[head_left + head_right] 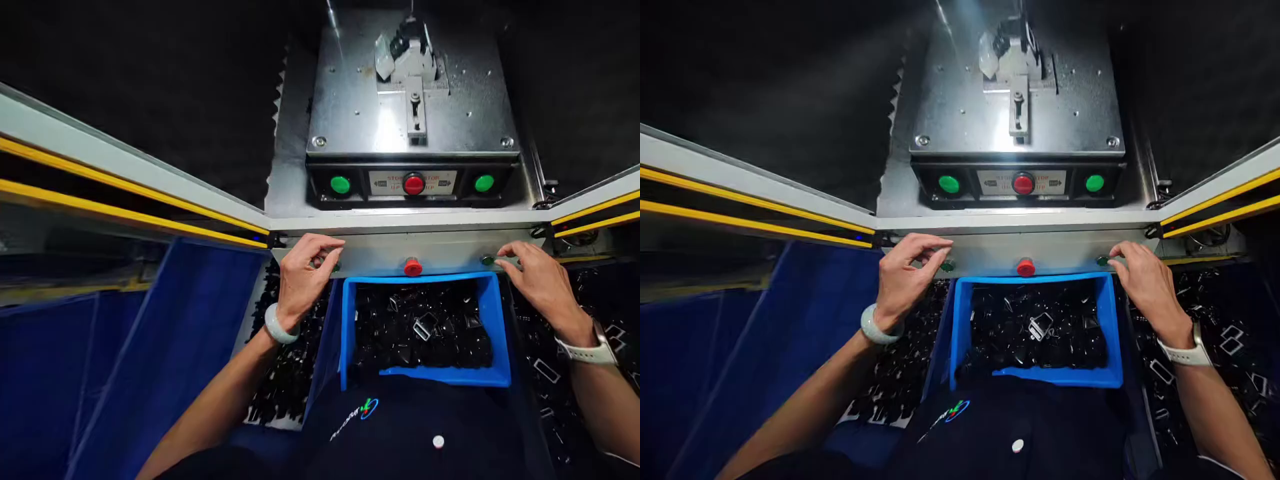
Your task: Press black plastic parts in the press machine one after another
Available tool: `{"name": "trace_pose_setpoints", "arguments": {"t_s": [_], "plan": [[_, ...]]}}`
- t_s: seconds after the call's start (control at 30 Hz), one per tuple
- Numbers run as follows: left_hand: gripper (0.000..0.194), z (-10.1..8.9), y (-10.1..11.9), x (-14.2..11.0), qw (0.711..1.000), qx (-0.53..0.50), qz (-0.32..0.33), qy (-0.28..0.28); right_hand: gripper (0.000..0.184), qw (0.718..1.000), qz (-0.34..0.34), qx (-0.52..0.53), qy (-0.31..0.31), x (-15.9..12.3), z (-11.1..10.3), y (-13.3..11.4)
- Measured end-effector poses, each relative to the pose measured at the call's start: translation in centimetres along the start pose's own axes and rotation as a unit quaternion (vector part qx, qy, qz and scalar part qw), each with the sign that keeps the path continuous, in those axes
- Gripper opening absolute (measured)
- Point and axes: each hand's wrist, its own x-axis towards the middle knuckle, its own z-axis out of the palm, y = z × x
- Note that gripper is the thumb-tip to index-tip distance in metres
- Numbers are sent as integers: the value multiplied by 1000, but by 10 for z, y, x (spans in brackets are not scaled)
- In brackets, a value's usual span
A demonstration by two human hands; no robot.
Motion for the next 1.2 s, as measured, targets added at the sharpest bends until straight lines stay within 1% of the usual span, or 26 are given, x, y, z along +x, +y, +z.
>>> {"name": "trace_pose_setpoints", "arguments": {"t_s": [0.07, 0.13, 0.2, 0.23, 0.3, 0.4, 0.47, 0.53, 0.6, 0.63, 0.67, 0.73, 0.8, 0.83, 0.9, 0.93, 0.97, 1.03, 1.1, 1.13, 1.17, 1.2], "plan": [[24, -5, -20, -5, 998, 29, 9, -52, 15, 999, 3, 32, -24, 3, 8, 6], [32, -10, -35, -8, 994, 51, 11, -98, 18, 997, 11, 60, -36, 5, 16, 11], [35, -14, -42, -8, 988, 62, 11, -143, 20, 995, 22, 89, -36, 6, 22, 12], [34, -15, -42, -8, 985, 71, 6, -156, 20, 995, 30, 95, -32, 7, 24, 12], [33, -16, -40, -6, 982, 105, -10, -159, 18, 995, 48, 84, -23, 10, 27, 10], [32, -15, -31, -6, 977, 158, -28, -140, 15, 997, 70, 35, -12, 11, 28, 3], [33, -12, -22, -9, 974, 185, -29, -126, 11, 998, 63, 0, 10, 5, 27, -5], [35, -6, -7, -15, 973, 209, -19, -95, 10, 998, 32, -31, 41, -7, 28, -16], [33, 7, 15, -24, 977, 198, 19, -71, 11, 998, -13, -48, 42, -26, 34, -30], [29, 17, 29, -30, 980, 175, 50, -77, 11, 998, -33, -54, 25, -36, 39, -38], [25, 28, 43, -36, 980, 148, 85, -102, 13, 997, -48, -66, -2, -46, 46, -44], [21, 54, 70, -48, 965, 113, 141, -192, 16, 991, -59, -104, -52, -60, 62, -55], [25, 78, 91, -58, 938, 121, 155, -284, 19, 986, -55, -141, -74, -67, 77, -60], [30, 88, 97, -62, 928, 131, 150, -315, 21, 984, -53, -150, -77, -68, 82, -60], [40, 98, 100, -68, 919, 142, 135, -341, 23, 984, -48, -151, -76, -68, 88, -59], [42, 99, 98, -70, 918, 146, 130, -344, 23, 985, -44, -151, -76, -68, 89, -58], [40, 96, 94, -71, 918, 148, 123, -346, 23, 985, -39, -152, -76, -68, 87, -56], [27, 83, 82, -73, 923, 139, 82, -350, 21, 986, -28, -147, -76, -70, 81, -54], [15, 65, 70, -72, 935, 77, 11, -345, 19, 990, -21, -119, -74, -72, 71, -52], [13, 56, 66, -70, 940, 21, -38, -338, 19, 993, -21, -92, -70, -73, 66, -51], [13, 48, 62, -69, 938, -51, -94, -328, 20, 996, -24, -54, -63, -74, 61, -50], [18, 41, 59, -66, 925, -133, -154, -320, 20, 998, -30, -6, -53, -74, 56, -50]]}}
